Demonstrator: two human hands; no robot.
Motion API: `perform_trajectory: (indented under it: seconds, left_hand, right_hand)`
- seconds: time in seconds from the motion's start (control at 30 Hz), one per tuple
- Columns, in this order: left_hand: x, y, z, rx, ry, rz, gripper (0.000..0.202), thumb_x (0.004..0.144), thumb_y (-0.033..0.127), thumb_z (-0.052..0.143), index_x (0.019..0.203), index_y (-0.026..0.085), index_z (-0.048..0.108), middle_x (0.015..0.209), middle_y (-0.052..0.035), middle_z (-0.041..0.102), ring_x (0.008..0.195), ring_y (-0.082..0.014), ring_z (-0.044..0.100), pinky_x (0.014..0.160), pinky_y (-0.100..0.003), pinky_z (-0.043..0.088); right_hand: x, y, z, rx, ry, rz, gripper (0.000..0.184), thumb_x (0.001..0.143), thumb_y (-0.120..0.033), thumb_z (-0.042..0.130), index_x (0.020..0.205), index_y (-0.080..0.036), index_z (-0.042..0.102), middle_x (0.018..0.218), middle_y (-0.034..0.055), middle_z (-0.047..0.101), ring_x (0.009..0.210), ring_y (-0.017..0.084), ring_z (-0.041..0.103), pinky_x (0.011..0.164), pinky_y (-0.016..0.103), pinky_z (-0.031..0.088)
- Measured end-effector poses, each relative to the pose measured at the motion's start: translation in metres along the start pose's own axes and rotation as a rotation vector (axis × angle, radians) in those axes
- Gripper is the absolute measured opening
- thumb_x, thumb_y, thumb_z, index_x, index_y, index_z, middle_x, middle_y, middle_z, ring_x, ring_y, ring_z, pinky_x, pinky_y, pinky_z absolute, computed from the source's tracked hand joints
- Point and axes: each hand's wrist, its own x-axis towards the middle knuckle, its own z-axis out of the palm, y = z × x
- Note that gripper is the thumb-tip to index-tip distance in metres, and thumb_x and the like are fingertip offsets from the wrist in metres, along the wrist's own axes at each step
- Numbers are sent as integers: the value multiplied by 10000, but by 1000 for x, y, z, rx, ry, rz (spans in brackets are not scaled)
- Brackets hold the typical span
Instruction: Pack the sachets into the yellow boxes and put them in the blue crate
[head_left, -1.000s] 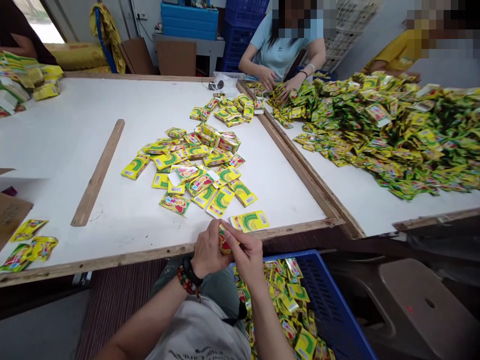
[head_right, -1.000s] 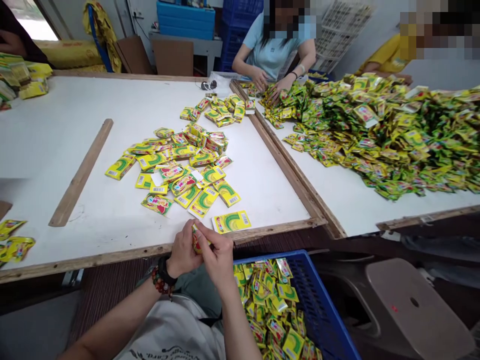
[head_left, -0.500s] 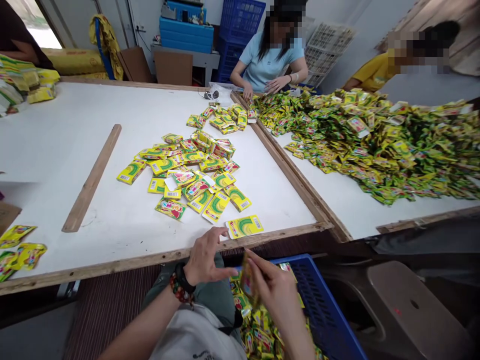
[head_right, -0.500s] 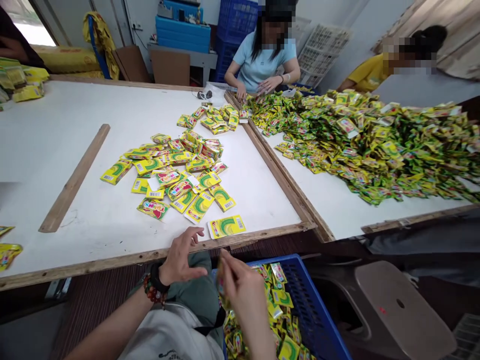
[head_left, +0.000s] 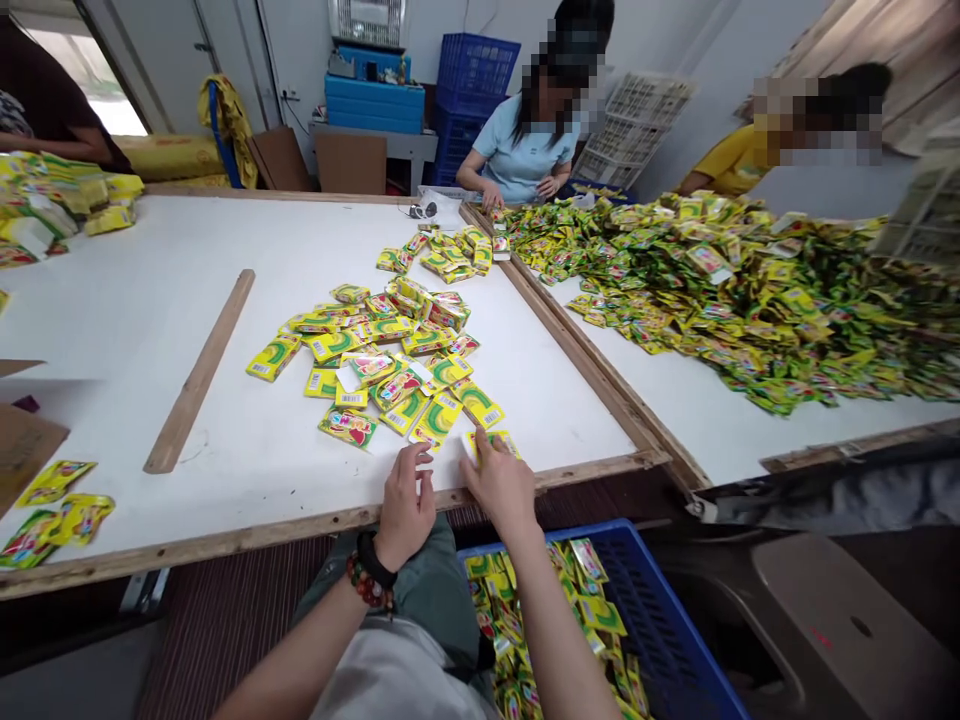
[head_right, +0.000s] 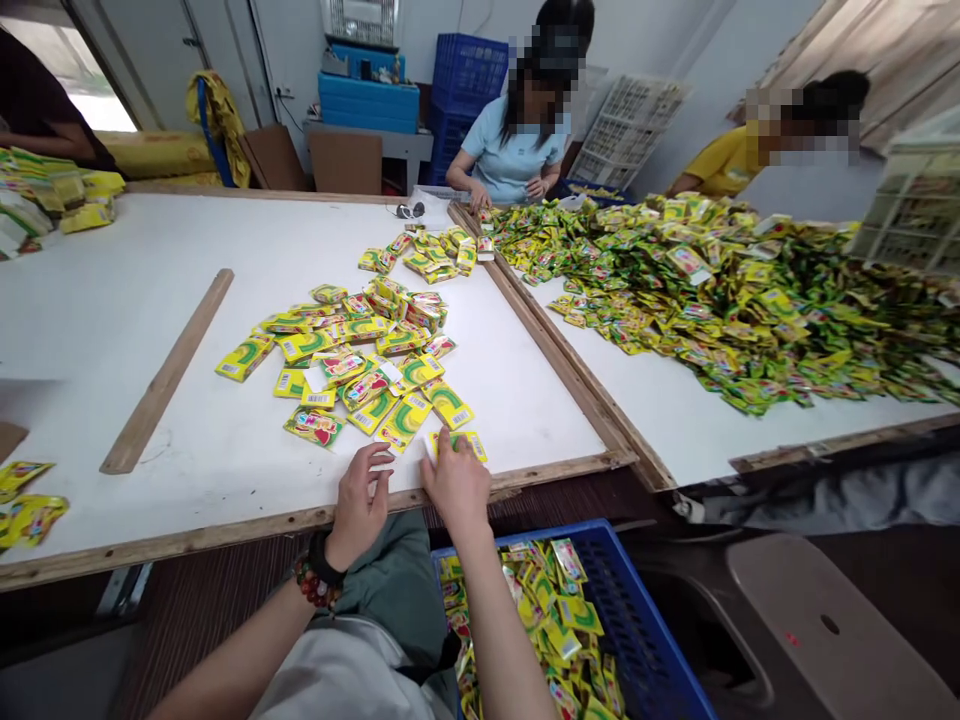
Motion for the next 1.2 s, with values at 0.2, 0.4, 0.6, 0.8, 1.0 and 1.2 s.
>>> perform_trajectory:
  seconds: [0.2, 0.4, 0.6, 0.8, 1.0, 1.2]
  left_hand:
    - [-2, 7, 3, 159, -82, 263, 837, 754, 330, 709, 1422, 190, 224, 1378, -164, 438, 1315, -303, 408, 1061, -506, 408]
    - [0, 2, 4, 294, 78, 228, 620, 763, 281, 660, 1311, 185, 388, 1150, -125, 597, 1034, -271, 588, 900, -457, 485]
    - [-1, 3, 7, 237, 164, 174, 807, 736, 411, 692, 1378, 174, 265, 1207, -151, 580, 1051, -275, 615, 836, -398, 522]
    - [-4, 1, 5, 208, 80, 262, 584, 753, 365, 661, 1226, 217, 352, 1040, -72, 631, 836, -204, 673, 671, -308, 529]
    - [1, 3, 4, 194, -63, 230, 619, 746, 301, 604, 1265, 178, 290, 1165, -134, 590, 973, -246, 661, 756, -367, 547]
    - [3, 8, 3, 309, -236, 129, 517, 742, 342, 585, 1193, 164, 403, 936, -95, 662, 804, -275, 685, 652, -375, 549]
  right_hand:
    - [-36, 8, -16, 724, 206, -180, 343, 909, -284, 469, 1108, -150, 713, 838, 79, 774, 636, 192, 697, 618, 280, 536]
    - [-47, -12, -8, 1252, 326, -26, 231, 807, -292, 651, 987, -200, 763, 934, 56, 775, 815, 218, 720, 766, 338, 571]
    - [-44, -24, -16, 1311, 389, 4, 260, 818, -314, 663, 1038, -204, 747, 998, 64, 763, 855, 215, 713, 798, 339, 568]
    - [-42, -24, -13, 1081, 367, -75, 364, 858, -335, 608, 1183, -186, 675, 1059, 96, 744, 876, 228, 721, 801, 345, 570]
    - [-51, -15, -7, 1004, 178, -172, 352, 865, -302, 601, 1200, -211, 664, 1081, 68, 738, 829, 220, 728, 751, 312, 575]
    - [-52, -13, -1, 976, 260, -157, 306, 849, -296, 614, 1128, -210, 707, 866, 36, 778, 599, 143, 671, 601, 245, 537]
